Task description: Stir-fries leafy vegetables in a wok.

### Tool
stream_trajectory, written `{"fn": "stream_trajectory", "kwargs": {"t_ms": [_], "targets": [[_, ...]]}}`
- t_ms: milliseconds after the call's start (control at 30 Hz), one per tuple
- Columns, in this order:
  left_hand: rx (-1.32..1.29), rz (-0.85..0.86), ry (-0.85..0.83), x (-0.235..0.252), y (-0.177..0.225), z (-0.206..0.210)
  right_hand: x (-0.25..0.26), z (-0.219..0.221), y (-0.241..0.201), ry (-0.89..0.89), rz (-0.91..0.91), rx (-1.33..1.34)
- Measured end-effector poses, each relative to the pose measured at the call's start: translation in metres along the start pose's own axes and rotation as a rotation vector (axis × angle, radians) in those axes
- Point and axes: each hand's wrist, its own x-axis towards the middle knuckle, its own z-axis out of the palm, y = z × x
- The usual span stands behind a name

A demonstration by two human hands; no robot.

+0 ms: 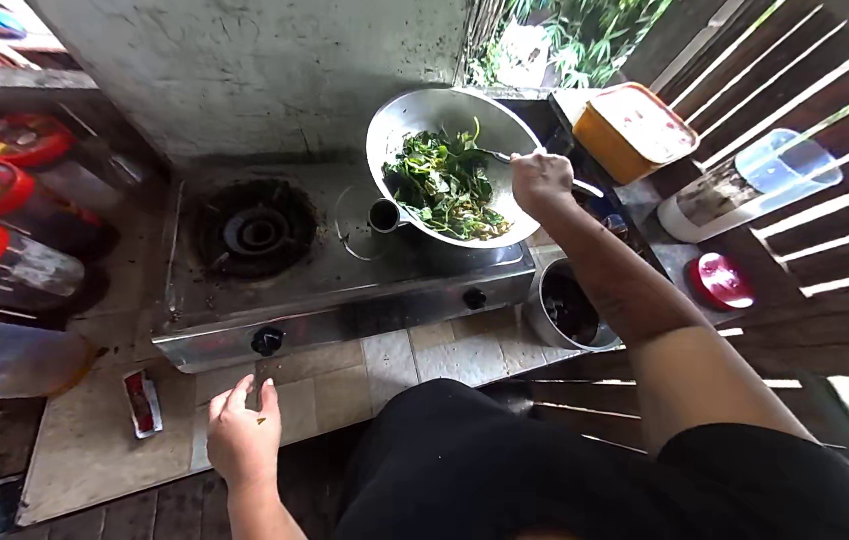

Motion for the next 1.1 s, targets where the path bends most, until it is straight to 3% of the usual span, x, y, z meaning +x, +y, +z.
{"fn": "stream_trajectory", "kwargs": {"t_ms": [167, 267, 333, 433, 600, 700, 900, 1033, 1100], "targets": [[0.024, -0.039, -0.014, 0.000, -0.010, -0.001, -0.057, -0.054, 0.028, 0.050, -0.086, -0.043], [0.036, -0.046, -0.017, 0.004, -0.009, 0.001, -0.089, -0.058, 0.015, -0.049, -0.158, -0.059], [0.025, -0.024, -0.015, 0.006, -0.001, 0.002, -0.075, -0.036, 0.002, -0.128, -0.148, -0.087], [0.007, 0.009, -0.008, 0.006, 0.008, 0.000, -0.038, -0.020, 0.013, -0.110, -0.072, -0.044], [0.005, -0.002, 0.009, -0.003, -0.009, 0.003, -0.009, -0.069, 0.039, -0.122, 0.052, -0.201], [0.015, -0.034, 0.008, -0.010, -0.017, 0.003, 0.009, -0.080, 0.035, -0.246, 0.084, -0.324], [-0.009, -0.097, 0.015, -0.015, -0.024, 0.001, 0.040, -0.059, 0.057, -0.647, -0.111, -0.083], [0.005, -0.088, 0.007, -0.017, -0.024, 0.004, 0.021, -0.014, 0.050, -0.583, -0.343, 0.192], [0.024, -0.091, -0.009, -0.015, -0.023, 0.004, -0.003, 0.001, 0.040, -0.428, -0.425, 0.092]]}}
